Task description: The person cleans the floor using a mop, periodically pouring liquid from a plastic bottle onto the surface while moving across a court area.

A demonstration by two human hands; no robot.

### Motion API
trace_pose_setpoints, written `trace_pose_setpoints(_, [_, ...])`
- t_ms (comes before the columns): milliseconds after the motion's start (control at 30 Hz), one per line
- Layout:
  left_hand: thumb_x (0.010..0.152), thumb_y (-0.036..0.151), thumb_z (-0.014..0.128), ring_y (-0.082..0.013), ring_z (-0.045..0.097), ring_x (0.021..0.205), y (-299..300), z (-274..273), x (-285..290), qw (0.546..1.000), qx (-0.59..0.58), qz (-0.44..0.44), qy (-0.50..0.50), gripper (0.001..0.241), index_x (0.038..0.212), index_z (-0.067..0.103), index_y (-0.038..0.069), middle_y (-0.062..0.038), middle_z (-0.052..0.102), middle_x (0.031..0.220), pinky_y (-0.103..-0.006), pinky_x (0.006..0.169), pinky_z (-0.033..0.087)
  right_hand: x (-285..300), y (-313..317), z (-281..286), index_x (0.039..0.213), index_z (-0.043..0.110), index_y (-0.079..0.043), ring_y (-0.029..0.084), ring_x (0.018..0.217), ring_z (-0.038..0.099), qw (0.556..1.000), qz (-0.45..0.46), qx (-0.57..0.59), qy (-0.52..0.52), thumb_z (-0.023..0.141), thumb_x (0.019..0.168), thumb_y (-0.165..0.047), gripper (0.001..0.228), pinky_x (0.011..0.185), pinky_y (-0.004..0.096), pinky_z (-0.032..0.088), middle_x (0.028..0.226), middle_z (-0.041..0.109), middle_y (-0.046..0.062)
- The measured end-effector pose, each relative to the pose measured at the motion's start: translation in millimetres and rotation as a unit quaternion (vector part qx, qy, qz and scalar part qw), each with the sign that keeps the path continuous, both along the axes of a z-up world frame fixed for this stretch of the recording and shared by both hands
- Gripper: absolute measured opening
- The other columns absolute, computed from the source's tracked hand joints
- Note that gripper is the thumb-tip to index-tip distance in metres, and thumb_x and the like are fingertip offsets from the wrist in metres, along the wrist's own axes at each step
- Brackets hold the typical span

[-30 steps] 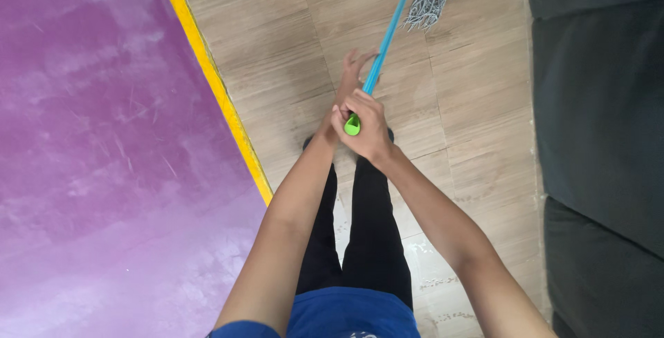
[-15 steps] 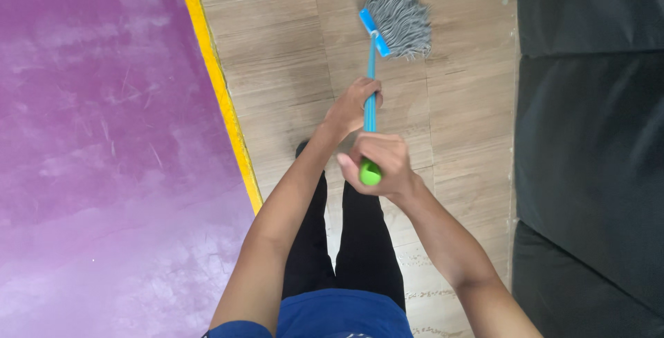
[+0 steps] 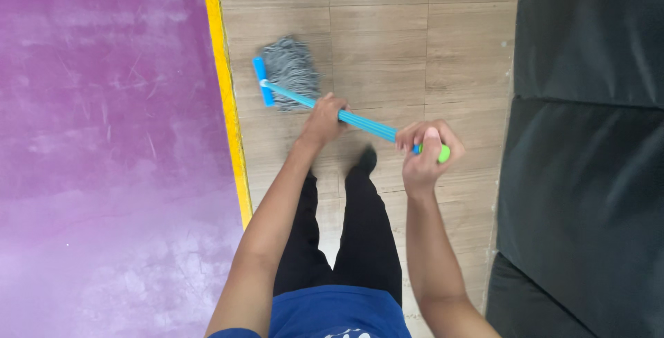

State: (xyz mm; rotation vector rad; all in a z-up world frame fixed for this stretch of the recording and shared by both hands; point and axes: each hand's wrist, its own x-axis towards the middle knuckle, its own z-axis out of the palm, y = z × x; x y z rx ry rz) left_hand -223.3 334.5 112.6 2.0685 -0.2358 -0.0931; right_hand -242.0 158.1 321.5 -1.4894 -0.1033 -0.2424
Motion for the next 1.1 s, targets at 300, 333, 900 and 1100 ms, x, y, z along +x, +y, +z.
trace_pose_setpoints(300, [0.078, 0.014, 0.077, -0.0413, 0.061, 0.099, 10.4, -121.2, 9.4, 0.986, 0.116, 0.118, 0.011, 0.024, 0.098, 0.07, 0.003, -0.019, 0.07, 0.097, -0.0504, 0.088, 0.047, 65.4, -49.0, -89.6, 0.073, 0.045, -0.002, 0.022, 0.065, 0.051, 0.971, 0.022, 0.146, 0.19, 0.045, 0.089, -0.011, 0.019, 0.068, 0.037, 0.046, 0.066, 0.047, 0.011])
trace_pose_setpoints(333, [0.078, 0.014, 0.077, -0.0413, 0.061, 0.099, 5.8, -131.0, 14.1, 0.986, 0.118, 0.12, 0.012, 0.024, 0.098, 0.07, 0.003, -0.019, 0.07, 0.097, -0.0504, 0.088, 0.047, 74.4, -60.7, -92.9, 0.072, 0.043, -0.003, 0.021, 0.065, 0.049, 0.969, 0.029, 0.156, 0.191, 0.047, 0.09, -0.011, 0.02, 0.069, 0.038, 0.046, 0.066, 0.045, 0.009])
trace_pose_setpoints(900, [0.084, 0.025, 0.076, -0.0371, 0.069, 0.076, -329.0, -79.3, 182.1, 0.994, -0.093, 0.049, 0.011, 0.019, 0.075, 0.074, 0.008, -0.015, 0.072, 0.078, -0.0507, 0.08, 0.052, 205.7, -299.3, 44.3, 0.06, 0.034, -0.01, 0.011, 0.04, 0.031, 0.975, 0.186, 0.093, -0.074, 0.056, 0.106, -0.019, 0.052, 0.044, 0.031, 0.027, 0.052, 0.032, 0.0])
trace_pose_setpoints(1100, [0.089, 0.028, 0.072, -0.0347, 0.067, 0.06, -383.0, -55.2, 224.3, 0.981, -0.132, 0.066, 0.128, 0.033, 0.067, 0.069, 0.003, -0.019, 0.067, 0.066, -0.0431, 0.058, 0.049, 218.0, -283.8, 66.0, 0.064, 0.045, -0.006, 0.009, 0.04, 0.035, 0.973, 0.217, -0.037, -0.067, 0.059, 0.102, -0.021, 0.044, 0.044, 0.027, 0.022, 0.052, 0.041, 0.0])
